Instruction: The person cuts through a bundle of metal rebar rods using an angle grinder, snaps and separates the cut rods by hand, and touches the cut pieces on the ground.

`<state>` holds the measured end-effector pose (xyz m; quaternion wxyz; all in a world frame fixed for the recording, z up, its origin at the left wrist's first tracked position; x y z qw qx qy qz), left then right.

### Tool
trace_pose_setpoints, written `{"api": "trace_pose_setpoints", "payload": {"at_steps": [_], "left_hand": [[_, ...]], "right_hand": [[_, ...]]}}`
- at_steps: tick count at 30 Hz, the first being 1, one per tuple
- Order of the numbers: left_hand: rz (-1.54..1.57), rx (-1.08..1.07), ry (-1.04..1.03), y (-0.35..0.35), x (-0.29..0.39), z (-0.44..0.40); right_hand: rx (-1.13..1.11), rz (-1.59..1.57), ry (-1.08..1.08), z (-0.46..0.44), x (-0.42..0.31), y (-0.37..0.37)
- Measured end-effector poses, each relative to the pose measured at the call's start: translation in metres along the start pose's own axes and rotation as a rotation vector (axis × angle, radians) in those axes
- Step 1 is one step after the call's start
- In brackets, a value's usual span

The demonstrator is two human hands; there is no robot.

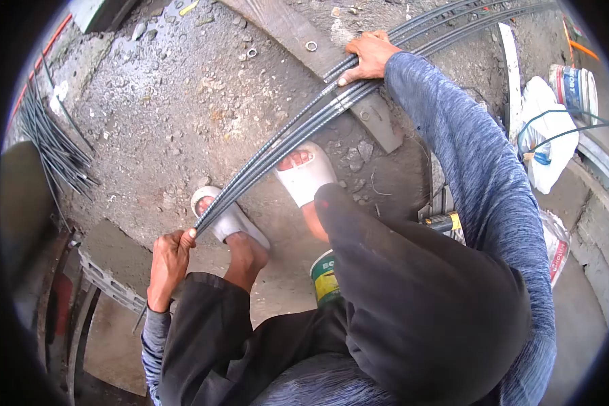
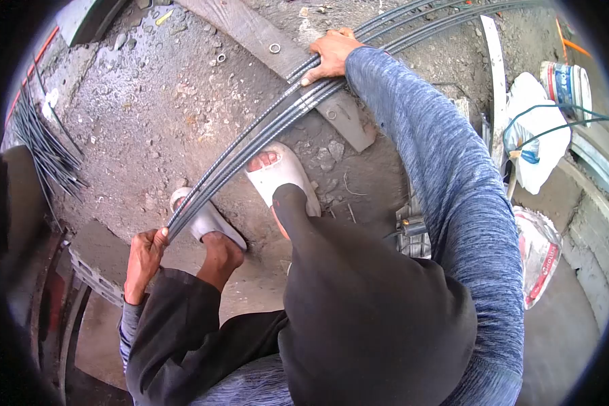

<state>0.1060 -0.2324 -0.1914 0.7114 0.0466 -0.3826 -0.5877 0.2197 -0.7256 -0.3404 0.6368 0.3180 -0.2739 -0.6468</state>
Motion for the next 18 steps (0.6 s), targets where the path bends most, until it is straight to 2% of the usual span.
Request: {"api": "trace_pose_setpoints", "payload": {"at_steps": [3,5,7,10,12,14,15,17,18], "left_hand": [[-0.031,-0.013,0.031,0.026,0.026,0.010],[-0.078,0.004,0.029,0.049,0.054,0.018],[-0.142,0.004,0.038,0.068,0.089,0.025],[-0.299,-0.025,0.073,0.097,0.153,0.029],[-0.427,0.073,0.046,0.117,0.203,0.034],[-0.685,0.176,-0.128,0.133,0.267,0.036],[-0.741,0.268,-0.117,0.142,0.294,0.036],[-0.930,0.310,-0.329,0.148,0.349,0.026],[-0.921,0.291,-0.376,0.151,0.362,0.021]], "right_hand": [[-0.088,0.040,-0.055,-0.003,-0.001,0.000],[0.026,-0.024,-0.012,-0.002,0.001,0.001],[0.097,-0.062,0.020,-0.002,-0.001,0.004],[-0.017,-0.088,-0.004,-0.003,-0.001,0.002],[0.009,-0.109,-0.001,-0.005,0.001,0.001],[0.027,-0.118,-0.005,-0.007,0.001,0.001],[0.048,-0.131,0.002,-0.008,0.001,0.002],[0.096,-0.159,0.003,-0.012,0.006,-0.002],[0.090,-0.168,0.005,-0.011,0.005,0.001]]}}
Point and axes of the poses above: each hand's wrist, its own z-axis away from the middle knuckle, its own y-axis out of the back of the hand, x = y × z, the point moved 9 cm from there along -z, towards the middle knuckle, and after that the axes turned 12 degrees about -y, right-handed, at the moved point
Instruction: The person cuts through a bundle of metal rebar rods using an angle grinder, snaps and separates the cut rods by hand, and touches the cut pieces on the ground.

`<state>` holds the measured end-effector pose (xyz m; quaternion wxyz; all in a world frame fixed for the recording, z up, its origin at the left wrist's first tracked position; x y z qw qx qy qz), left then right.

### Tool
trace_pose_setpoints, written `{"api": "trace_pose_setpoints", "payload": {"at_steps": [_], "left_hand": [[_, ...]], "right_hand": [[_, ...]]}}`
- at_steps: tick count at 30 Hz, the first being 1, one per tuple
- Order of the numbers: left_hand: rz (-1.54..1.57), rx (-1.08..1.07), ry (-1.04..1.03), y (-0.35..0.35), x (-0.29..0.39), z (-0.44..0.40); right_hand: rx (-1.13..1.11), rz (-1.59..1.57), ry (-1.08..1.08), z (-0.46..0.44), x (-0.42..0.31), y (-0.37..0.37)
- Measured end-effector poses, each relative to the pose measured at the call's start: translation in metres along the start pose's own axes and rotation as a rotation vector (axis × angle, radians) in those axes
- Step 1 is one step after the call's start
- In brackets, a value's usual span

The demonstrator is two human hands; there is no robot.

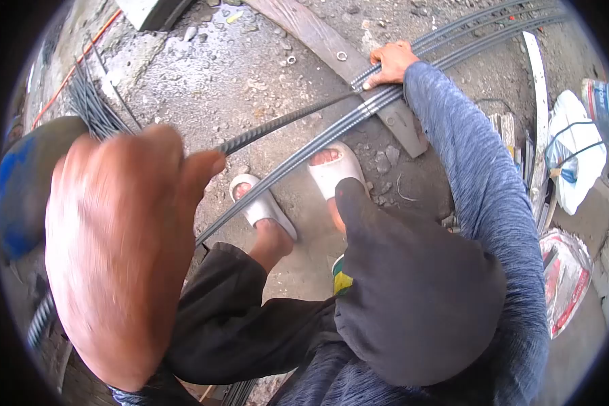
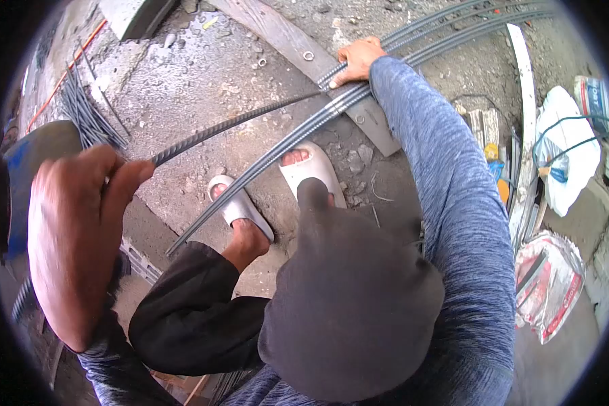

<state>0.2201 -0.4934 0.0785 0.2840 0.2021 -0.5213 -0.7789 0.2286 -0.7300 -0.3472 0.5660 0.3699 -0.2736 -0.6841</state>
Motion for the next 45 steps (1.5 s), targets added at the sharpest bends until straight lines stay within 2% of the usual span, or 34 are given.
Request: {"api": "trace_pose_setpoints", "payload": {"at_steps": [2,4,6,8,10,14,15,16,17,20,22,23,24,26,28,30,32,34,36,37,38,40,42,43,44,45], "left_hand": [[0.103,-0.028,0.029,-0.006,-0.011,0.002],[0.285,-0.079,0.207,-0.044,-0.044,0.022],[0.433,-0.097,0.255,-0.087,-0.068,0.045],[0.504,-0.212,0.354,-0.145,-0.093,0.073],[0.670,-0.141,0.403,-0.206,-0.105,0.105],[0.966,-0.089,0.494,-0.329,-0.089,0.152],[0.911,-0.135,0.506,-0.365,-0.080,0.162],[0.993,-0.114,0.418,-0.388,-0.070,0.167],[1.019,-0.065,0.451,-0.411,-0.066,0.182],[1.264,-0.103,0.735,-0.417,-0.048,0.210],[1.372,0.026,0.917,-0.430,-0.057,0.228],[1.261,0.166,0.810,-0.407,-0.067,0.219],[1.238,0.255,0.824,-0.416,-0.080,0.225],[1.163,0.480,0.789,-0.427,-0.117,0.227],[1.125,0.647,0.828,-0.413,-0.162,0.227],[1.137,0.710,0.959,-0.409,-0.216,0.230],[1.016,0.815,1.008,-0.415,-0.287,0.241],[0.835,0.794,1.042,-0.403,-0.381,0.250],[0.542,0.894,0.945,-0.351,-0.475,0.264],[0.680,0.967,1.065,-0.330,-0.511,0.277],[0.051,1.114,1.087,-0.292,-0.541,0.300],[-0.286,1.135,1.014,-0.262,-0.531,0.305],[0.308,0.992,0.902,-0.277,-0.515,0.282],[0.745,0.826,0.891,-0.316,-0.484,0.264],[0.655,0.514,0.796,-0.343,-0.437,0.241],[0.702,0.575,0.683,-0.356,-0.365,0.228]], "right_hand": [[-0.010,0.013,0.000,0.002,-0.001,0.002],[-0.043,0.031,-0.010,0.002,-0.002,0.002],[-0.073,0.023,-0.027,0.000,0.000,0.003],[-0.080,0.028,-0.020,0.001,-0.002,0.003],[-0.091,0.032,-0.020,0.001,-0.001,0.003],[-0.026,-0.019,0.027,0.003,-0.003,0.004],[-0.017,-0.011,0.028,0.007,-0.002,0.000],[0.002,0.001,0.027,0.008,0.000,0.001],[0.026,0.014,0.028,0.003,0.001,0.004],[-0.001,0.033,0.016,0.007,0.000,-0.005],[0.046,0.130,0.034,0.009,-0.005,0.009],[0.054,0.099,0.018,0.009,-0.006,0.009],[0.047,0.023,-0.008,0.008,-0.001,0.007],[0.298,-0.047,0.137,-0.005,0.034,-0.022],[0.138,-0.156,-0.053,0.005,0.032,-0.009],[0.080,-0.155,-0.058,0.005,0.015,0.005],[0.137,-0.200,-0.096,0.002,0.020,0.006],[0.201,-0.216,-0.103,0.000,0.026,0.004],[0.160,-0.193,-0.109,-0.005,0.022,0.004],[0.136,-0.180,-0.118,-0.005,0.024,0.002],[0.129,-0.194,-0.118,-0.005,0.024,0.002],[0.117,-0.224,-0.112,-0.009,0.025,0.003],[0.137,-0.217,-0.138,-0.010,0.030,0.003],[0.146,-0.218,-0.153,-0.010,0.032,0.000],[0.168,-0.216,-0.137,-0.009,0.032,0.000],[0.187,-0.213,-0.122,-0.010,0.032,-0.001]]}}
Point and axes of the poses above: each hand's wrist, its own z-axis away from the middle knuckle, its own y-axis out of the back of the hand, x = y × z, the point moved 9 cm from there along -z, towards the middle knuckle, and after that the axes turned 12 degrees about -y, right-handed, at the moved point
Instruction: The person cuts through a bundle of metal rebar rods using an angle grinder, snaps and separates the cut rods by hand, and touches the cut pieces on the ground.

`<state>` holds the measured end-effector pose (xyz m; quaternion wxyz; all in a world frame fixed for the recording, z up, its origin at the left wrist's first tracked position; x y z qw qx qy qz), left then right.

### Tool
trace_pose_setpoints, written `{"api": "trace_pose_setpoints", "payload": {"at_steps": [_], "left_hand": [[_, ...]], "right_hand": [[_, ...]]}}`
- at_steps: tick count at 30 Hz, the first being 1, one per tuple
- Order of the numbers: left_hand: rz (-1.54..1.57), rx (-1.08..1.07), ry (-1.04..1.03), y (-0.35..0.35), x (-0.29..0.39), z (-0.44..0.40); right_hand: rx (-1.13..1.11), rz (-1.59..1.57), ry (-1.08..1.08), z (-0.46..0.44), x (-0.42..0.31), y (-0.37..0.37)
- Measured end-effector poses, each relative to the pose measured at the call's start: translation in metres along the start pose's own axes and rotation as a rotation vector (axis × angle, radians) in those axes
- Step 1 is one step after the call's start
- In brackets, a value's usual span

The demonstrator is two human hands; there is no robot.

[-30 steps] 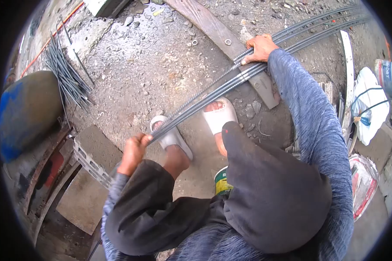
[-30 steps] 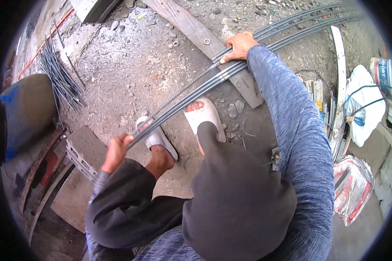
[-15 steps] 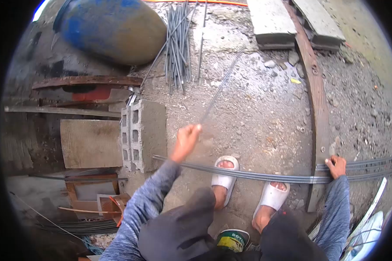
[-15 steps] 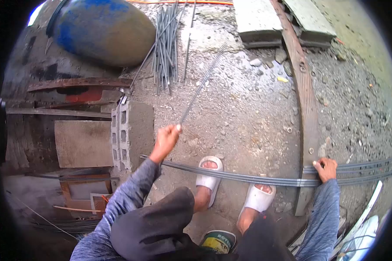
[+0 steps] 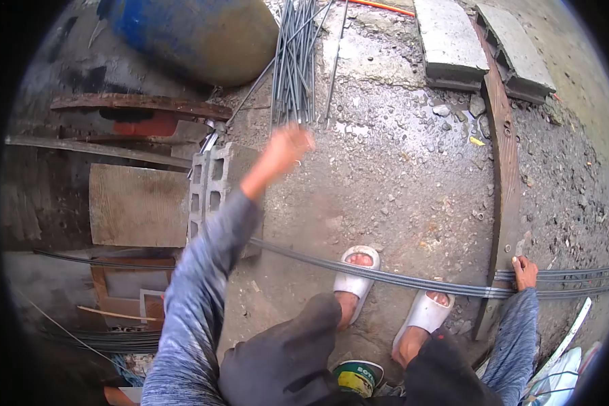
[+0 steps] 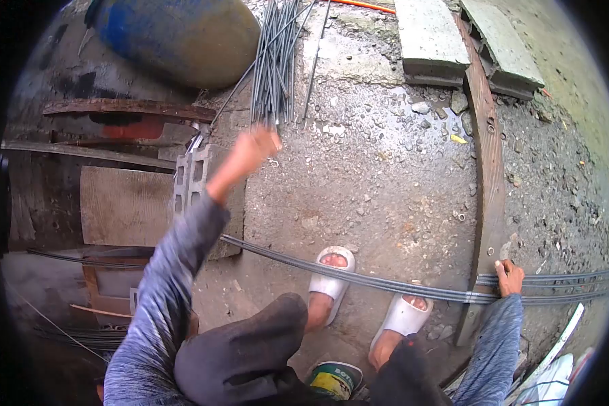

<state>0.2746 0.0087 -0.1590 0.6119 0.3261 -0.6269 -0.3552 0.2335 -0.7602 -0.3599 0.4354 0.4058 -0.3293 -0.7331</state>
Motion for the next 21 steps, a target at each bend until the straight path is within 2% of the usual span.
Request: {"api": "trace_pose_setpoints", "payload": {"at_steps": [1,2,3,4,6,8,9,10,11,12,14,16,19,21], "left_hand": [[-0.001,-0.098,-0.094,-0.061,0.009,0.054],[0.205,-0.390,0.000,-0.105,0.049,0.096],[0.113,-0.529,0.075,-0.137,0.080,0.134],[0.185,-0.509,0.103,-0.164,0.092,0.168],[0.311,-0.423,-0.074,-0.204,0.117,0.206],[0.249,-0.261,-0.110,-0.210,0.110,0.218],[0.253,-0.211,-0.153,-0.218,0.118,0.222],[0.274,-0.316,0.014,-0.226,0.111,0.224],[0.293,-0.451,0.179,-0.227,0.103,0.225],[0.202,-0.469,-0.022,-0.222,0.118,0.212],[0.428,-0.465,0.067,-0.229,0.104,0.208],[0.601,-0.553,0.243,-0.255,0.066,0.216],[0.735,-0.701,0.380,-0.264,0.070,0.215],[0.734,-0.710,0.397,-0.265,0.073,0.212]], "right_hand": [[0.015,0.005,0.015,0.001,0.000,0.001],[-0.015,0.014,-0.002,0.001,0.003,0.000],[-0.044,0.021,-0.020,0.001,0.002,0.000],[-0.073,0.032,-0.037,0.000,0.000,0.001],[-0.076,0.075,-0.018,0.003,-0.003,0.002],[-0.077,0.024,0.009,0.003,0.001,0.004],[0.074,0.054,0.030,0.009,0.003,0.008],[0.057,0.007,-0.077,0.017,-0.004,0.014],[0.095,0.044,0.013,0.022,-0.001,0.016],[0.132,0.015,-0.082,0.043,-0.026,0.037],[0.145,-0.028,0.058,0.061,-0.045,0.048],[0.103,0.013,0.062,0.074,-0.046,0.049],[0.045,0.115,0.087,0.090,-0.033,0.036],[-0.011,0.162,0.093,0.093,-0.029,0.027]]}}
Point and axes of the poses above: each hand's wrist, its own z-axis away from the middle knuckle, its own y-axis out of the back of the hand, x = y × z, the point moved 9 cm from there along -z, towards the middle knuckle, and after that the axes turned 12 degrees about -y, right-handed, at the moved point
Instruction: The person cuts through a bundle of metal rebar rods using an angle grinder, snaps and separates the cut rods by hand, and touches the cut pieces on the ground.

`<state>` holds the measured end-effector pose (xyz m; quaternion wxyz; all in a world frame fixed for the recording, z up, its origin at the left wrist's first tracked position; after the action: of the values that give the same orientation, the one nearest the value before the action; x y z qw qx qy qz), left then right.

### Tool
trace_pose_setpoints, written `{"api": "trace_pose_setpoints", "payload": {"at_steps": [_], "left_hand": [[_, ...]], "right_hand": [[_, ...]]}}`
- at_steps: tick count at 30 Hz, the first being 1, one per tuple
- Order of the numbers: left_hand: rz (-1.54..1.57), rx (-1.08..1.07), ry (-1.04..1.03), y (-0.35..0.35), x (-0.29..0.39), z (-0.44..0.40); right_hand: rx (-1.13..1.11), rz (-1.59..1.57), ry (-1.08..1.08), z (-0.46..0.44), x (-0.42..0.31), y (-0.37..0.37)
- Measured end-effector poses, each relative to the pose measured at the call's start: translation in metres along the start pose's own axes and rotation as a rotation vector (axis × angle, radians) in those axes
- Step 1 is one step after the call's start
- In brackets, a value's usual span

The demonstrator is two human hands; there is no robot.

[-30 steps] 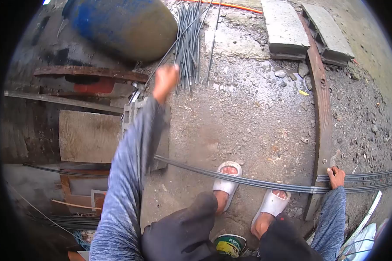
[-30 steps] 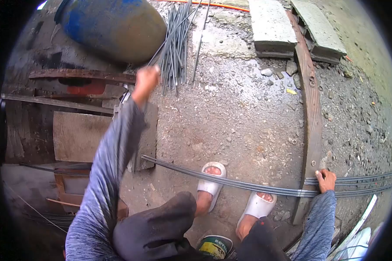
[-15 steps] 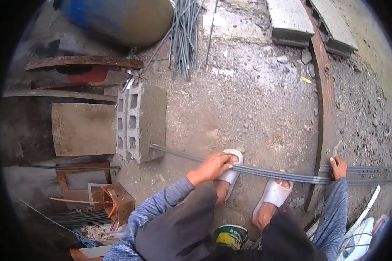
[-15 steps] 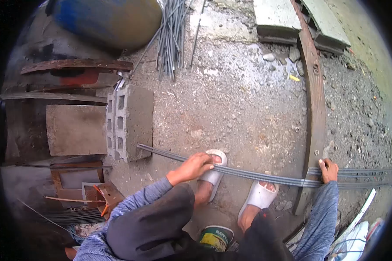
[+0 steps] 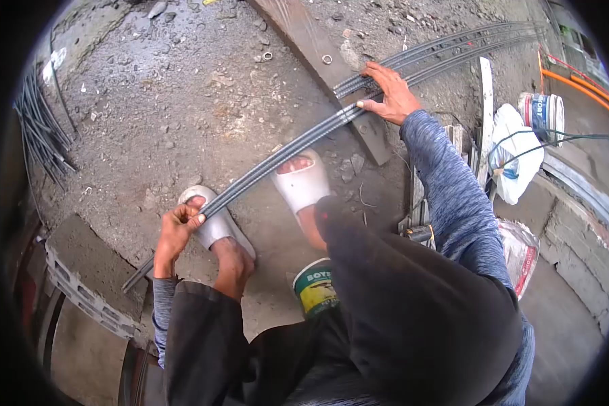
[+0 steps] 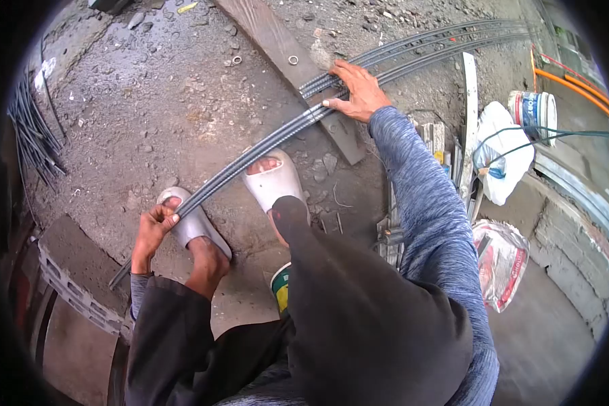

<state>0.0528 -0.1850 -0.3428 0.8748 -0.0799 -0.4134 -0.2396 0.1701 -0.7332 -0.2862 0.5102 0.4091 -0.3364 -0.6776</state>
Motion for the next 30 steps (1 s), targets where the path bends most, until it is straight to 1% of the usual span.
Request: {"api": "trace_pose_setpoints", "payload": {"at_steps": [2,5,8,11,17,20,23,25,30], "left_hand": [[-0.033,0.033,-0.021,0.000,0.007,0.002],[-0.202,0.074,-0.021,0.001,0.027,0.009],[-0.356,0.171,-0.246,0.001,0.054,0.022],[-0.577,0.082,-0.342,-0.004,0.070,0.026],[-0.457,0.039,-0.208,-0.003,0.054,0.023],[-0.450,-0.003,-0.134,-0.001,0.053,0.019],[-0.538,0.008,-0.125,0.000,0.060,0.015],[-0.535,0.007,-0.149,0.002,0.056,0.013],[-0.581,-0.007,-0.132,-0.001,0.057,0.013]], "right_hand": [[-0.006,0.017,0.005,0.001,0.000,-0.001],[-0.002,0.069,0.022,-0.003,-0.004,0.001],[-0.002,0.048,0.042,-0.008,-0.004,0.003],[0.008,0.032,0.039,-0.010,-0.005,0.006],[0.044,0.088,0.081,-0.013,-0.006,0.004],[0.051,0.120,0.117,-0.016,-0.007,0.004],[0.047,0.149,0.110,-0.023,-0.005,-0.003],[0.058,0.176,0.110,-0.024,-0.005,-0.006],[-0.048,0.273,0.079,-0.037,-0.006,-0.013]]}}
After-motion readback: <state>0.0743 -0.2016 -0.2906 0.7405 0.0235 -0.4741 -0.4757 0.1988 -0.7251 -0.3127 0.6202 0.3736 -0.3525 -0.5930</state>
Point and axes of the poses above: each hand's wrist, its own z-axis away from the middle knuckle, its own y-axis out of the back of the hand, x = y × z, the point moved 9 cm from there along -z, towards the middle knuckle, and after that the axes turned 12 degrees about -y, right-handed, at the moved point
